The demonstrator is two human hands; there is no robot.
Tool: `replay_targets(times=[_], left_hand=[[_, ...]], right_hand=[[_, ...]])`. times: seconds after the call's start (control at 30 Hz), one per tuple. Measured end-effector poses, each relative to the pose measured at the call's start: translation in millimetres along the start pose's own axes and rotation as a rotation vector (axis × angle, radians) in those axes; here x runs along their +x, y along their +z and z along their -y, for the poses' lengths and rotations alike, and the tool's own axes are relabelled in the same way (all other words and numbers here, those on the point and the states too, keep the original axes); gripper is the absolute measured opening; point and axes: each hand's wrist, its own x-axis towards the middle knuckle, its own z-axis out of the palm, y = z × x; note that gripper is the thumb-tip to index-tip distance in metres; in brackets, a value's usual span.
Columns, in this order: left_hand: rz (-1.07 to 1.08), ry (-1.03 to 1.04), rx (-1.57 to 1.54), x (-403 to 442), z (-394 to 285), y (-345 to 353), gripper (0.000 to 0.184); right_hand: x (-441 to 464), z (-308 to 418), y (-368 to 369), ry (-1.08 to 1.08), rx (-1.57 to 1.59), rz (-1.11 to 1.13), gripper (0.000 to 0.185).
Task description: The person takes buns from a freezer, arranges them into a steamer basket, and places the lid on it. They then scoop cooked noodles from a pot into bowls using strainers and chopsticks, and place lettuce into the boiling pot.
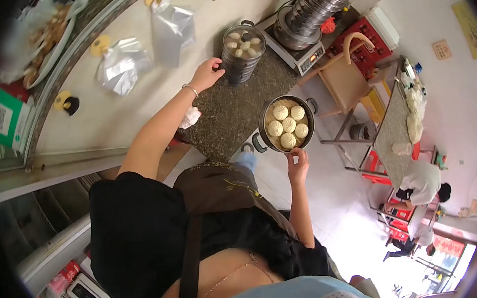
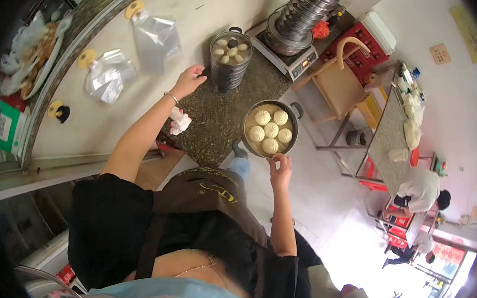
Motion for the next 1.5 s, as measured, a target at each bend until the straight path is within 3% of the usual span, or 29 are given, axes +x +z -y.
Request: replay_targets(times=[0.17, 0.27, 0.37, 0.5, 0.73, 0.9, 1.0, 1.1, 1.23, 1.5], left_hand=[[-0.072, 0.027, 0.220, 89.9, -17.6, 48.8, 0.050], [-0.126, 0.032, 0.329, 155.4, 3.4, 92.5, 0.050], [-0.082, -0.176, 0.328, 197.4, -2.9, 118.8, 0.047], [-0.141, -0.187, 0.413, 223.7, -9.2, 128.2, 0.043], [-0.387, -0.135, 0.359, 174.8, -60.7, 61.7, 0.036], [-0.494, -0.301, 0.331, 72.6, -77.5, 22.6, 0.030], [-0.521, -0.287, 0.377, 25.4, -69.7, 17.2, 0.028], [-0.545, -0.459, 0.297, 3.1, -73.5, 14.7, 0.027], [-0.566, -0.437, 0.224, 14.7, -74.7, 18.7, 0.028], [-0.510, -0.235, 0.077, 133.5, -75.1, 50.5, 0.029]], right_hand=[[130.8, -61.2, 5.2, -0.200, -0.035, 0.137, 0.019], [200.4, -94.1, 11.3, -0.186, 0.065, 0.247, 0.022], [261.4, -118.8, 19.5, -0.251, 0.059, 0.327, 0.022], [313.9, -140.6, 28.7, -0.343, 0.054, 0.397, 0.022], [383.6, -144.7, 69.2, -0.449, 0.150, 0.506, 0.022], [408.9, -114.0, 148.5, -0.513, 0.295, 0.560, 0.024], [419.2, -91.9, 190.3, -0.583, 0.356, 0.561, 0.024], [426.5, -72.1, 215.8, -0.607, 0.373, 0.593, 0.023], [436.3, -49.0, 228.0, -0.612, 0.317, 0.605, 0.023], [439.5, -65.4, 226.5, -0.593, 0.288, 0.555, 0.024]])
